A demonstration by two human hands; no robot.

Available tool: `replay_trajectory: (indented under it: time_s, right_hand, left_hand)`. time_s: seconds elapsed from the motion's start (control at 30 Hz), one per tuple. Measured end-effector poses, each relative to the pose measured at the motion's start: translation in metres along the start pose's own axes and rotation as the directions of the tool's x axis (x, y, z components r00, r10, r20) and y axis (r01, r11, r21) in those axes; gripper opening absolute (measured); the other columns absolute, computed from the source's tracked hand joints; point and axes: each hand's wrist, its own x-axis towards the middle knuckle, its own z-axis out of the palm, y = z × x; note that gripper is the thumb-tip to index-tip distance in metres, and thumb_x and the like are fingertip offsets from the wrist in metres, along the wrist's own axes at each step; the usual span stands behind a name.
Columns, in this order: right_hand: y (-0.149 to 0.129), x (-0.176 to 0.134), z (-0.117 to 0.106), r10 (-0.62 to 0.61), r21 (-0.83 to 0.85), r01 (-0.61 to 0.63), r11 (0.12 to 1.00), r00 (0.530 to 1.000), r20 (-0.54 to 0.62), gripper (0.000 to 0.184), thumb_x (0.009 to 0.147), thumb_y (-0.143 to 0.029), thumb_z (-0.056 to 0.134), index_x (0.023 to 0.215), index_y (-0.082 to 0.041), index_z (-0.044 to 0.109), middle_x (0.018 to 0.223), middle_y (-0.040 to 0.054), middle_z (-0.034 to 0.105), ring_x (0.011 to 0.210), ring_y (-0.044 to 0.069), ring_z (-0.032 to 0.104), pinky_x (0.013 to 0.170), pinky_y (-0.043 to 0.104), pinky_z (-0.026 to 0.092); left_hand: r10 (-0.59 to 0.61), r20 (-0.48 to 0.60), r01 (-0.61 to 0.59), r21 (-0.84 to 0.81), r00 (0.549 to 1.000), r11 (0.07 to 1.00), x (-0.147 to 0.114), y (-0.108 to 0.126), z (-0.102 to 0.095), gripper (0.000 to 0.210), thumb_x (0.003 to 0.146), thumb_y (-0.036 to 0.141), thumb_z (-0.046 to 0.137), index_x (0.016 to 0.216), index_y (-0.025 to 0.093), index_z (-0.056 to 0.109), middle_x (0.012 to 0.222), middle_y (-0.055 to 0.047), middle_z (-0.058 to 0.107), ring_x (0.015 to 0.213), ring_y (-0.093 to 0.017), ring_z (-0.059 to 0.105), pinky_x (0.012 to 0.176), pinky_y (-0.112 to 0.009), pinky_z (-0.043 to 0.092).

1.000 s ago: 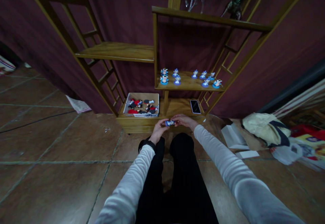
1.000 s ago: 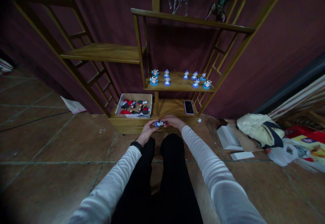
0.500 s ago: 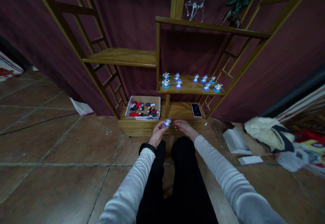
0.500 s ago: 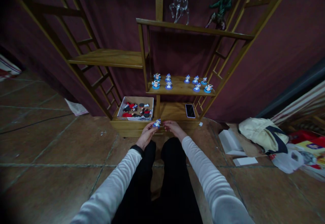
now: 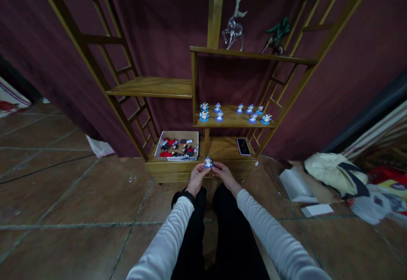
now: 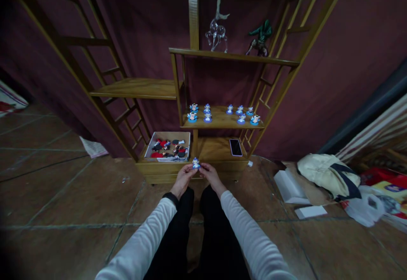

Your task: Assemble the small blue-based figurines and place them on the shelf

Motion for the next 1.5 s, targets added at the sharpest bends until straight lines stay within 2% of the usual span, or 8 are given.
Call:
replay_trajectory:
  time_s: [0.13, 0.4, 0.53, 0.67, 0.8, 1.1, 1.27, 1.5]
  right_hand:
    - [0.004, -0.002, 0.001, -0.059, 0.0, 0.059, 0.998, 0.998, -0.038, 0.042, 0.061, -0.044, 0.07, 0.095, -0.022, 0.06, 0.094, 0.002, 0.063, 0.079, 0.013, 0.059, 0.062, 0.023, 0.048]
    - [0.007, -0.001, 0.006, -0.135, -0.087, 0.13, 0.988, 0.989, -0.059, 0.037, 0.061, -0.05, 0.069, 0.086, -0.024, 0.06, 0.09, 0.001, 0.063, 0.08, 0.018, 0.06, 0.062, 0.029, 0.05]
    - [0.008, -0.002, 0.005, -0.124, -0.08, 0.118, 0.99, 0.989, -0.078, 0.038, 0.06, -0.052, 0.068, 0.085, -0.024, 0.06, 0.088, 0.0006, 0.063, 0.077, 0.018, 0.061, 0.063, 0.03, 0.051]
    - [0.007, -0.003, 0.003, -0.123, -0.048, 0.12, 0.992, 0.99, -0.069, 0.037, 0.061, -0.049, 0.069, 0.085, -0.023, 0.061, 0.083, 0.0005, 0.063, 0.076, 0.018, 0.062, 0.065, 0.031, 0.05]
    - [0.003, -0.005, 0.003, -0.12, -0.036, 0.118, 0.992, 0.989, -0.082, 0.035, 0.06, -0.047, 0.071, 0.082, -0.022, 0.062, 0.079, 0.0004, 0.063, 0.076, 0.019, 0.062, 0.066, 0.032, 0.051]
    - [-0.003, -0.003, -0.004, -0.069, -0.067, 0.066, 0.996, 0.997, -0.043, 0.032, 0.059, -0.045, 0.071, 0.081, -0.022, 0.062, 0.077, -0.0011, 0.063, 0.071, 0.017, 0.062, 0.064, 0.031, 0.05]
    - [0.003, 0.004, -0.016, -0.065, -0.129, 0.064, 0.99, 0.998, -0.002, 0.028, 0.062, -0.043, 0.069, 0.079, -0.022, 0.061, 0.073, -0.0018, 0.062, 0.067, 0.016, 0.06, 0.061, 0.029, 0.049]
    - [0.001, 0.004, -0.025, -0.067, -0.208, 0.059, 0.976, 0.997, -0.031, 0.024, 0.068, -0.044, 0.064, 0.076, -0.022, 0.06, 0.075, -0.0022, 0.062, 0.066, 0.014, 0.06, 0.06, 0.028, 0.05]
  left_hand:
    - [-0.001, 0.036, 0.0, 0.036, 0.999, 0.999, 0.0, 0.002, 0.0, 0.04, 0.053, 0.031, 0.079, 0.087, 0.015, 0.063, 0.087, -0.007, 0.069, 0.083, -0.017, 0.063, 0.083, -0.034, 0.045]
    - [-0.017, 0.027, 0.013, 0.139, 0.999, 0.99, -0.001, 0.011, 0.006, 0.042, 0.048, 0.033, 0.08, 0.083, 0.016, 0.064, 0.088, -0.008, 0.07, 0.083, -0.02, 0.065, 0.081, -0.035, 0.047]
    - [-0.036, 0.017, 0.032, 0.19, 0.999, 0.981, -0.003, 0.016, 0.009, 0.047, 0.048, 0.034, 0.08, 0.09, 0.016, 0.066, 0.09, -0.008, 0.07, 0.085, -0.021, 0.065, 0.082, -0.034, 0.047]
    - [-0.097, 0.061, 0.081, 0.224, 0.993, 0.971, -0.006, 0.019, 0.012, 0.049, 0.051, 0.034, 0.078, 0.096, 0.017, 0.067, 0.09, -0.007, 0.071, 0.084, -0.023, 0.065, 0.083, -0.036, 0.047]
    - [-0.114, 0.099, 0.086, 0.253, 0.988, 0.964, -0.008, 0.021, 0.016, 0.044, 0.05, 0.035, 0.078, 0.09, 0.019, 0.069, 0.085, -0.006, 0.071, 0.083, -0.024, 0.065, 0.084, -0.037, 0.048]
    - [-0.14, 0.098, 0.098, 0.348, 0.985, 0.932, -0.003, 0.025, 0.02, 0.042, 0.046, 0.035, 0.08, 0.081, 0.016, 0.069, 0.085, -0.007, 0.07, 0.082, -0.024, 0.065, 0.083, -0.037, 0.048]
    - [-0.168, 0.108, 0.121, 0.346, 0.98, 0.93, 0.0, 0.02, 0.022, 0.041, 0.044, 0.035, 0.081, 0.079, 0.016, 0.069, 0.081, -0.007, 0.07, 0.084, -0.025, 0.064, 0.083, -0.038, 0.047]
    - [-0.167, 0.113, 0.128, 0.29, 0.979, 0.948, 0.004, 0.018, 0.027, 0.043, 0.04, 0.027, 0.083, 0.077, 0.016, 0.065, 0.081, -0.006, 0.069, 0.082, -0.023, 0.064, 0.083, -0.038, 0.047]
